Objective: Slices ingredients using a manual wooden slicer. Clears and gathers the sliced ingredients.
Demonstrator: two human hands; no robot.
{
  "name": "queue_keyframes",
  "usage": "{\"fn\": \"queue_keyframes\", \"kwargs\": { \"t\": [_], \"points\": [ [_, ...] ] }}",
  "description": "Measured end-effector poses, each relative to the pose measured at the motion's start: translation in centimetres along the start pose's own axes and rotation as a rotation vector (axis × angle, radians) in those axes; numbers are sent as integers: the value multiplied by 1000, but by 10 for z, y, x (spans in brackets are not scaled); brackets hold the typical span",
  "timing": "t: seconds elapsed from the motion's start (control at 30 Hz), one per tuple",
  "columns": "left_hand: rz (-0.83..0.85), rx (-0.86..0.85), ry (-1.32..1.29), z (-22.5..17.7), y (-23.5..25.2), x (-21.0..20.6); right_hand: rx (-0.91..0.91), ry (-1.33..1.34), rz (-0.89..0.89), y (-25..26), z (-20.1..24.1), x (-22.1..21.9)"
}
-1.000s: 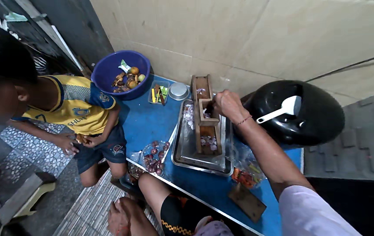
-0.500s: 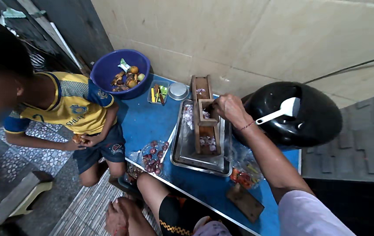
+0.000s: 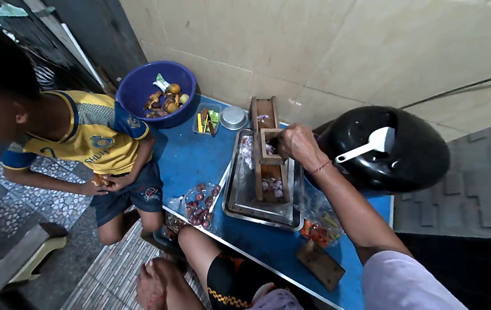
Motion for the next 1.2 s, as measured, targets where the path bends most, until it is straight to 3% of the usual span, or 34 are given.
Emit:
{"fn": "queue_keyframes", "kwargs": {
  "t": [0.2, 0.33, 1.0, 1.2],
  "points": [
    [1, 23, 21, -1, 1, 0, 90, -38, 13, 3, 13, -7],
    [10, 27, -3, -2, 0, 4, 3, -19, 53, 6, 5, -2],
    [6, 29, -27, 3, 1, 1, 65, 85, -226, -22, -2, 11],
    [15, 39, -21, 0, 0, 3, 32, 114, -364, -47, 1, 39]
  ]
}}
Point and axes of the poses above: each hand's wrist, its own y-axis towards the middle knuckle, its own x-axis out of the back of the hand, z = x × y, the point moved 2 cm from there along y, towards the middle knuckle, and after that the axes turned 11 degrees about -z, right-handed, at the moved point
